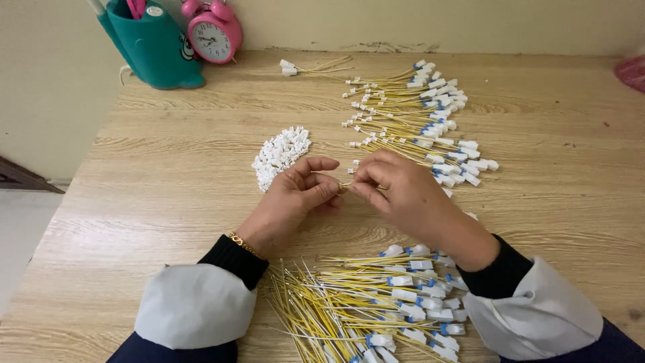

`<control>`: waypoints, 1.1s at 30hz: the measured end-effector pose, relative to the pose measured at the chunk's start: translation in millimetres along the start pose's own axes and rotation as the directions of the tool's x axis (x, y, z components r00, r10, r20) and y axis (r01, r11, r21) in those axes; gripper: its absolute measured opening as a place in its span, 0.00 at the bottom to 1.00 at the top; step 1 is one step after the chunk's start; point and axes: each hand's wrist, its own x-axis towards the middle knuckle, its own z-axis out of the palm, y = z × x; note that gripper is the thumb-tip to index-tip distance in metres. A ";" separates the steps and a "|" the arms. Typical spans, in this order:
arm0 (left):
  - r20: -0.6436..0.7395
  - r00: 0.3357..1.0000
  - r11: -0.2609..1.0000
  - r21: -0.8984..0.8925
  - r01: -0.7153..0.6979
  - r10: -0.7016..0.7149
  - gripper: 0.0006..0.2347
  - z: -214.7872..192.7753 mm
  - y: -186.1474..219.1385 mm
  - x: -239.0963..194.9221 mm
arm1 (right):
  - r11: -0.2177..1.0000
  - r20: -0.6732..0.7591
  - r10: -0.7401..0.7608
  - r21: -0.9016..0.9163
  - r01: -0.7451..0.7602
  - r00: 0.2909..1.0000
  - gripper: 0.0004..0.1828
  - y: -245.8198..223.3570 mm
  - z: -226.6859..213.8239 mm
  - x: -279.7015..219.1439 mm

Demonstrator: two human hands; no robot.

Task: Assembling small white plastic connectors onto the ends of yellow wires at a workstation.

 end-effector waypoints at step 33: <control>0.091 0.982 0.885 0.454 0.106 -0.164 0.06 20.6 44.2 -21.2 | 0.936 0.396 0.315 -0.279 -0.214 0.862 0.18 49.0 -53.1 -117.0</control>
